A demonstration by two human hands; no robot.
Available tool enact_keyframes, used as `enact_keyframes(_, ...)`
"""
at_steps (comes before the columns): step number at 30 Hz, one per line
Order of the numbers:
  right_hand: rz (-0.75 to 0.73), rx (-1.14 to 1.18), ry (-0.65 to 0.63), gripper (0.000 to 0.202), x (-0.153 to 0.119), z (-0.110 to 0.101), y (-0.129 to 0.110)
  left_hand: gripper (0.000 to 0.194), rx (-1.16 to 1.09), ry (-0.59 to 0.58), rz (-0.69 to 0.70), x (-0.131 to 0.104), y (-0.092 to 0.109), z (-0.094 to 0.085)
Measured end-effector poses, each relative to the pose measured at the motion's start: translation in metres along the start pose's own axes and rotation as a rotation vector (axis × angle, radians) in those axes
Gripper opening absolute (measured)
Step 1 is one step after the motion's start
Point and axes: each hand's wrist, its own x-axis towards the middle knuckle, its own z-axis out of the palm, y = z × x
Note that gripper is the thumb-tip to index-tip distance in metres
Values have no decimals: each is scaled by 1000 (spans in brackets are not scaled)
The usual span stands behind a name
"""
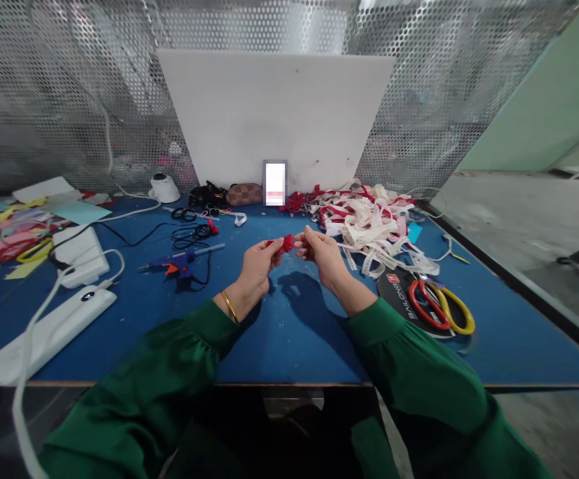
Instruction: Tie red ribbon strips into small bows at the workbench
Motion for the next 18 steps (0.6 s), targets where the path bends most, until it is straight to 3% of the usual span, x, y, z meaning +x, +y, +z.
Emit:
enact_keyframes(3,-37,-63,-63,38,-3,2,1,31,10,-10,6,0,-1,0)
enact_keyframes(9,-203,-149,-68,20,-4,7,12,28,41,-16,-10,0,-5,1)
enact_keyframes(18,-143,-77,-35,28,-4,2,2,37,25,-106,-27,-4,2,1)
